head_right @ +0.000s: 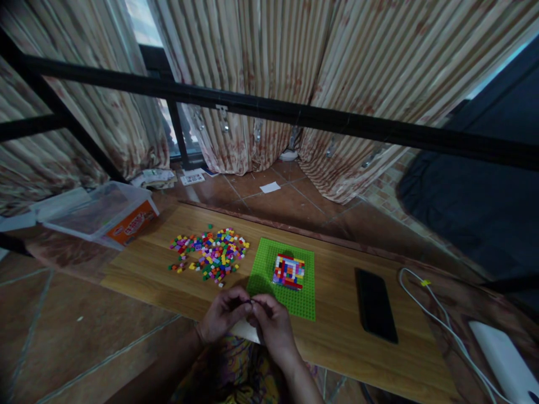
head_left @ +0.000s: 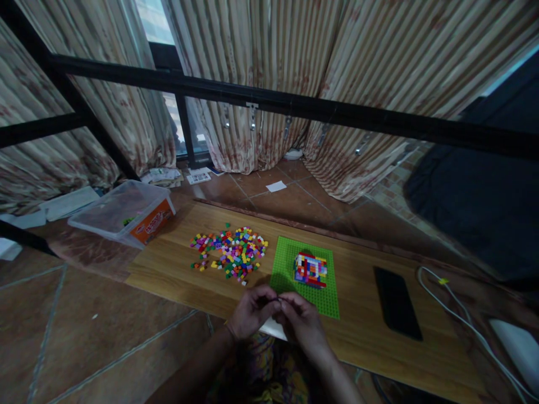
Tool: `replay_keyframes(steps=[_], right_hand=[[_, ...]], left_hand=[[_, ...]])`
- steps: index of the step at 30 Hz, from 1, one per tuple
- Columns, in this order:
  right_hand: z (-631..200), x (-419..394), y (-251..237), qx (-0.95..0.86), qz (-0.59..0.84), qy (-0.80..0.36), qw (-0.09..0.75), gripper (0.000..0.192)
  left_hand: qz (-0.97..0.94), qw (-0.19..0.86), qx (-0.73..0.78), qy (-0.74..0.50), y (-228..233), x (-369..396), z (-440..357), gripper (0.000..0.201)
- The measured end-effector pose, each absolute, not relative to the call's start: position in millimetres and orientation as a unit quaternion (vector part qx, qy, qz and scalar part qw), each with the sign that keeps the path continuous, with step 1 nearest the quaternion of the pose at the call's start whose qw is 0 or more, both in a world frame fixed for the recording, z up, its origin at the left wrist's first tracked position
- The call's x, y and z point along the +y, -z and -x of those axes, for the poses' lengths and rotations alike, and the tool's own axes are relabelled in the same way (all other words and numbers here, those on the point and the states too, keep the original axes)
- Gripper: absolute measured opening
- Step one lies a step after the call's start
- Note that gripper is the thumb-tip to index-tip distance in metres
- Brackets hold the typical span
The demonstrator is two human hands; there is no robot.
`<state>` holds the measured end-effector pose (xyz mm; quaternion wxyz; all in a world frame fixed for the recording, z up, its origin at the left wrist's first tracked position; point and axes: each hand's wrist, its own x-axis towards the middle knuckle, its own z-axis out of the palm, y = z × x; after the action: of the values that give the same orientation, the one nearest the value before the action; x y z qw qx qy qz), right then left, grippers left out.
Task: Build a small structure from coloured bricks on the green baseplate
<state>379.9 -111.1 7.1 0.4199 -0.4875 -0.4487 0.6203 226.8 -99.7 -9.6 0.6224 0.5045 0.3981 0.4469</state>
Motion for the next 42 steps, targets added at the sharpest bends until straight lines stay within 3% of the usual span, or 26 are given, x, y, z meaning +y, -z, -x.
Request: replay_keyframes(steps=[15, 22, 42], right_hand=[[-378, -116, 13, -0.412, 0.462, -0.654, 0.436, 0.031], [-379, -118, 5, -0.337, 0.454, -0.675, 0.474, 0.024], [-415, -123, -2, -0.429, 0.553, -0.532, 0.478, 0.034]], left_hand=[[-0.510, 0.661, 0.356, -0.420, 8, -100, -225, 0.030], [-0.530, 0.617, 0.393, -0.430, -3, -99, -225, 0.030], [-0.582, 0.503, 0.463, -0.440, 17, -97, -231, 0.025]])
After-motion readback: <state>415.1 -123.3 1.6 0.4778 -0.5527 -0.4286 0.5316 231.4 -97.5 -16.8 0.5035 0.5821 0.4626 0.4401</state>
